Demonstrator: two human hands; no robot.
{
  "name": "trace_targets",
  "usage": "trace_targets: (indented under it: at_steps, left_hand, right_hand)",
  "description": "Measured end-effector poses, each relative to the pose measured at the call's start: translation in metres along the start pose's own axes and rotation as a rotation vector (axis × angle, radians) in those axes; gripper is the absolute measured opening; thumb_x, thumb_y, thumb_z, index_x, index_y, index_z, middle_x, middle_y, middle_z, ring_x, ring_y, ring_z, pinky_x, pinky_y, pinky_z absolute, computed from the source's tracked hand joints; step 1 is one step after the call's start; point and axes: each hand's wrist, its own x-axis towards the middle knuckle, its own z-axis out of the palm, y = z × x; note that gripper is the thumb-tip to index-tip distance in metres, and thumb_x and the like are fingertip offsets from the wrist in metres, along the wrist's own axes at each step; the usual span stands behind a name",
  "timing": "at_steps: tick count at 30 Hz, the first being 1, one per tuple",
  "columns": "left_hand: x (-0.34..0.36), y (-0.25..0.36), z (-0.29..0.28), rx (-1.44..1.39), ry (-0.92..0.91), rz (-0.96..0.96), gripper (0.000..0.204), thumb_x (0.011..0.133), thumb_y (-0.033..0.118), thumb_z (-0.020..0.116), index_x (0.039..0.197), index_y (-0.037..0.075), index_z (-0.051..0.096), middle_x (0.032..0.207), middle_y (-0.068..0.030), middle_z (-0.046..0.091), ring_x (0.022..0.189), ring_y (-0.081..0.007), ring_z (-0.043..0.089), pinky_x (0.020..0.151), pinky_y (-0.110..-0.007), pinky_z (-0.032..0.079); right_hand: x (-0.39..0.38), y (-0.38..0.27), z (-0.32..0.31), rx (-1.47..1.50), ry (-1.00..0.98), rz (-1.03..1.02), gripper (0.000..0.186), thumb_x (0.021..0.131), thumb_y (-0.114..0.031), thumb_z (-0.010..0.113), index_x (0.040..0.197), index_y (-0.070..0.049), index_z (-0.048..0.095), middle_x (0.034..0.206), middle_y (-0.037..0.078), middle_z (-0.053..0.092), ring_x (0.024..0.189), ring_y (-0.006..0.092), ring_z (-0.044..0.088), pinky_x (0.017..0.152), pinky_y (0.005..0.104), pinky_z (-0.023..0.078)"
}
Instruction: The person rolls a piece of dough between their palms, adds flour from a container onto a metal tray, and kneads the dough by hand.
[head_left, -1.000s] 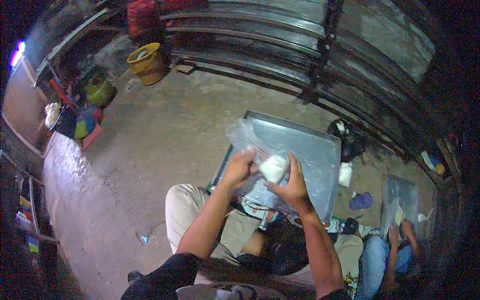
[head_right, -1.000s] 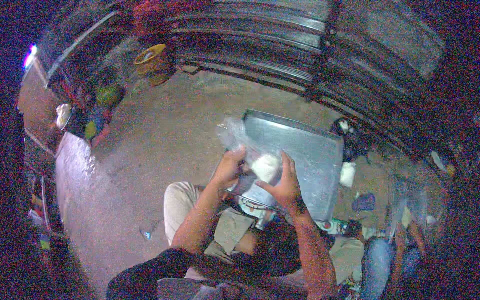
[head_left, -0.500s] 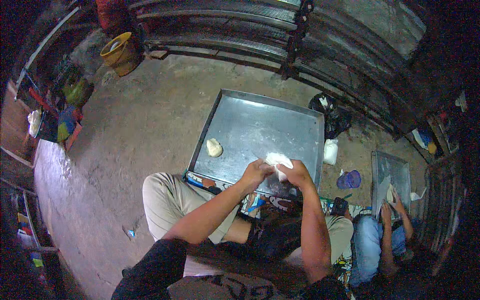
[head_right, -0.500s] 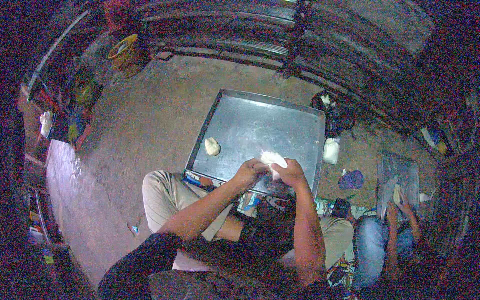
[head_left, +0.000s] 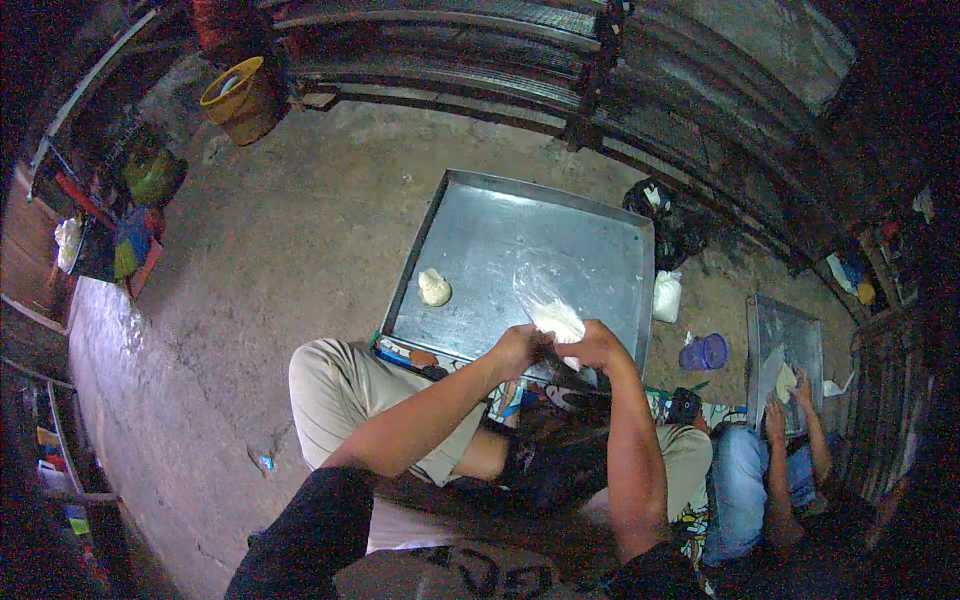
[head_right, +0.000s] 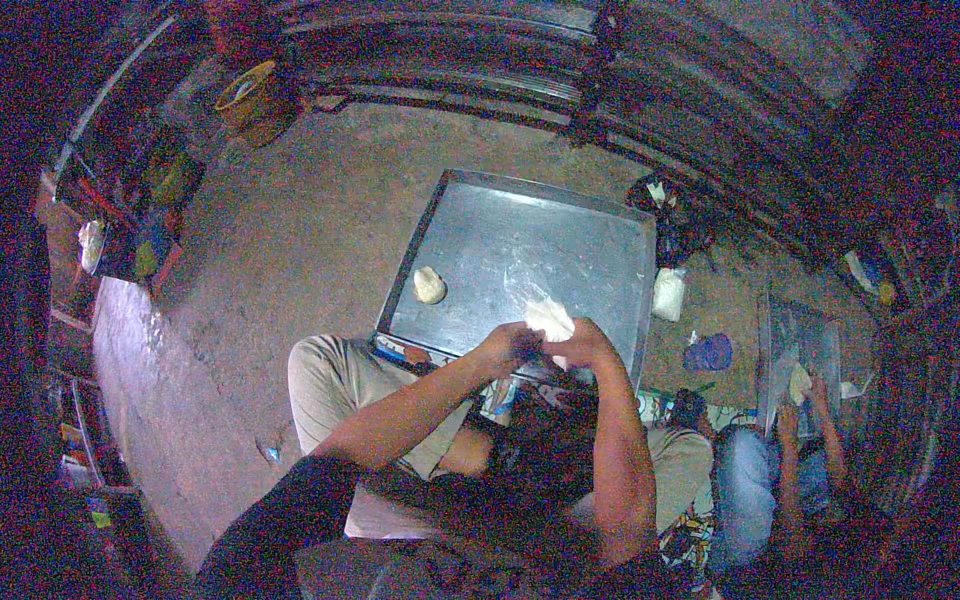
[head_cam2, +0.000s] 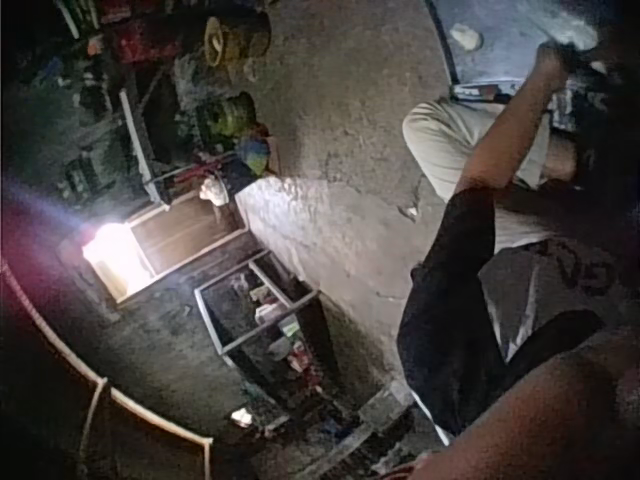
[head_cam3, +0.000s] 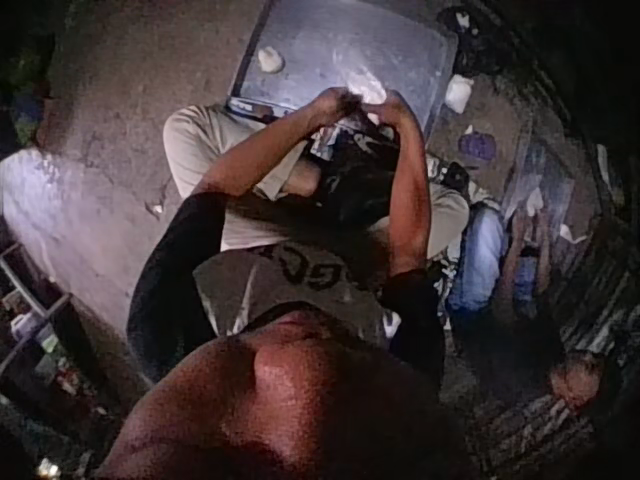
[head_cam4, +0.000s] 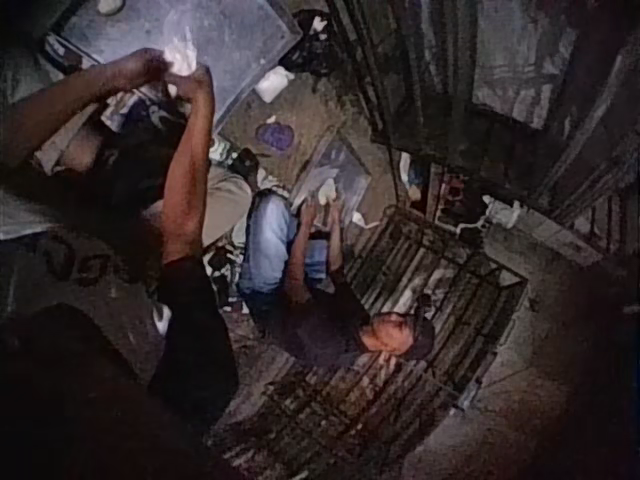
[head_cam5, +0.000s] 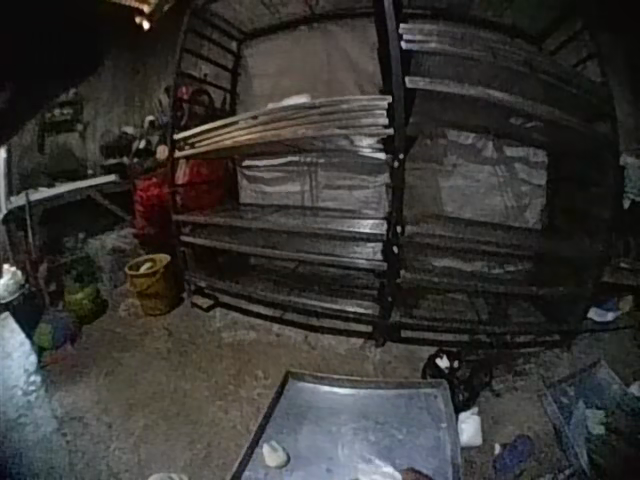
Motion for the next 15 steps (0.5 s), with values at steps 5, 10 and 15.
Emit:
trace_targets:
  at_steps: [5, 10, 15]
  left_hand:
    - [0.002, 0.007, 0.005, -0.559, 0.095, -0.38, 0.028, 0.092, 0.012, 0.055, 0.114, -0.005, 0.058, 0.106, -0.0174, 0.064, 0.096, -0.0291, 0.064, 0.088, -0.043, 0.052]
    - [-0.004, 0.016, 0.003, -0.535, 0.083, -0.38, 0.029, 0.095, 0.018, 0.051, 0.114, -0.004, 0.058, 0.107, -0.0171, 0.064, 0.094, -0.0295, 0.064, 0.085, -0.043, 0.053]
    - [-0.007, 0.038, 0.014, -0.413, 0.138, -0.416, 0.023, 0.09, 0.014, 0.062, 0.107, -0.001, 0.059, 0.097, -0.0168, 0.064, 0.092, -0.0287, 0.061, 0.083, -0.045, 0.049]
  right_hand:
    - [0.005, 0.007, 0.0, -0.125, 0.087, 0.18, 0.044, 0.069, -0.028, 0.076, 0.097, 0.005, 0.068, 0.081, 0.012, 0.069, 0.07, 0.0201, 0.065, 0.063, 0.0344, 0.051]
    - [0.009, 0.01, 0.004, -0.149, 0.144, 0.227, 0.05, 0.068, -0.032, 0.076, 0.099, 0.006, 0.066, 0.084, 0.014, 0.069, 0.071, 0.022, 0.065, 0.068, 0.0358, 0.051]
    - [0.014, 0.022, 0.004, -0.068, 0.12, 0.235, 0.062, 0.069, -0.038, 0.077, 0.107, 0.009, 0.063, 0.091, 0.017, 0.069, 0.078, 0.0237, 0.066, 0.07, 0.0366, 0.051]
